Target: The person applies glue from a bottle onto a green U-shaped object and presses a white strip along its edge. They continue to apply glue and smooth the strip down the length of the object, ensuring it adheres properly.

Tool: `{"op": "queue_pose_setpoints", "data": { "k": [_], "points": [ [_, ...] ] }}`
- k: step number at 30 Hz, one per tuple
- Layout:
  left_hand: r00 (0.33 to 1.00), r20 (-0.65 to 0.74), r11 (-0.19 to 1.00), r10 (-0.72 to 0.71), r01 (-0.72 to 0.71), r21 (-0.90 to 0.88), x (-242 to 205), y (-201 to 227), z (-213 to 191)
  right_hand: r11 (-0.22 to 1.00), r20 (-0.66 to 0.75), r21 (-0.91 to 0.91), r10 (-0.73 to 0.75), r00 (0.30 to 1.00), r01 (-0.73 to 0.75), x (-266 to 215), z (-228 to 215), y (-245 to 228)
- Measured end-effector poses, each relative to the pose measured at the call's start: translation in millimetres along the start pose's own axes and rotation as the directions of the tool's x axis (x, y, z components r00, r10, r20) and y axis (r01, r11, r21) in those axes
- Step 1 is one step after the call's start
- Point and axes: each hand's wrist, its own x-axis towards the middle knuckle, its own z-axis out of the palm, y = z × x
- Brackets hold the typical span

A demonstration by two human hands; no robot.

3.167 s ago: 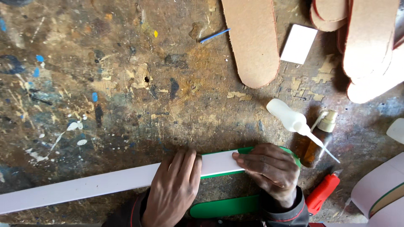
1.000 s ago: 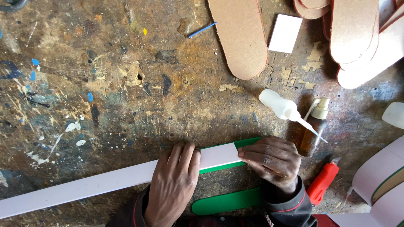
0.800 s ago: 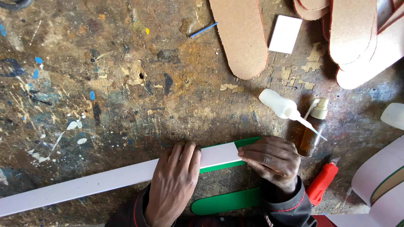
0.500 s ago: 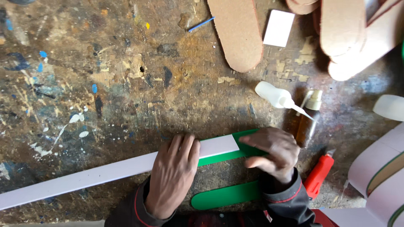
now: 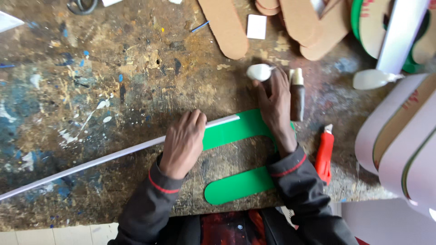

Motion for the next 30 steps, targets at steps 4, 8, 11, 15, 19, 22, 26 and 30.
{"op": "queue_pose_setpoints", "data": {
  "k": [4, 8, 11, 15, 19, 22, 26, 30],
  "points": [
    [1.0, 0.015, 1.0, -0.022, 0.022, 0.002, 2.9, -1.2, 0.7, 0.986, -0.024, 0.093, 0.138, 0.99, -0.136, -12.6, -19.7, -20.3],
    [0.998, -0.061, 1.0, 0.018, -0.016, 0.022, 1.4, -4.5, 1.2, 0.784, -0.038, 0.586, 0.281, 0.959, -0.207, -38.0, -43.4, -62.2],
    [0.998, -0.06, 0.999, 0.026, -0.024, 0.041, 3.5, -9.1, 4.5, 0.606, 0.028, 0.7, 0.506, 0.862, -0.379, -74.8, -47.9, -75.9],
    [0.995, -0.069, 0.998, 0.066, -0.065, 0.026, 6.2, -14.2, 13.1, 0.383, 0.144, 0.739, 0.714, 0.685, -0.555, -132.7, -48.5, -85.5],
    [0.999, -0.021, 0.999, 0.045, -0.045, 0.012, 8.5, -18.9, 21.1, 0.451, 0.084, 0.681, 0.734, 0.674, -0.576, -158.2, -53.5, -98.6],
    [0.995, -0.046, 0.996, 0.09, -0.09, 0.014, 7.0, -23.2, 26.1, 0.607, -0.05, 0.533, 0.718, 0.694, -0.589, -170.3, -47.4, -92.4],
    [0.993, -0.074, 0.996, 0.088, -0.089, -0.019, 11.3, -29.8, 36.6, 0.726, -0.168, 0.453, 0.639, 0.751, -0.517, -158.3, -39.7, -96.1],
    [0.994, -0.078, 0.996, 0.081, -0.083, -0.03, 8.5, -24.7, 23.7, 0.762, -0.279, 0.495, 0.594, 0.755, -0.417, -150.2, -30.9, -71.9]
  ]
}}
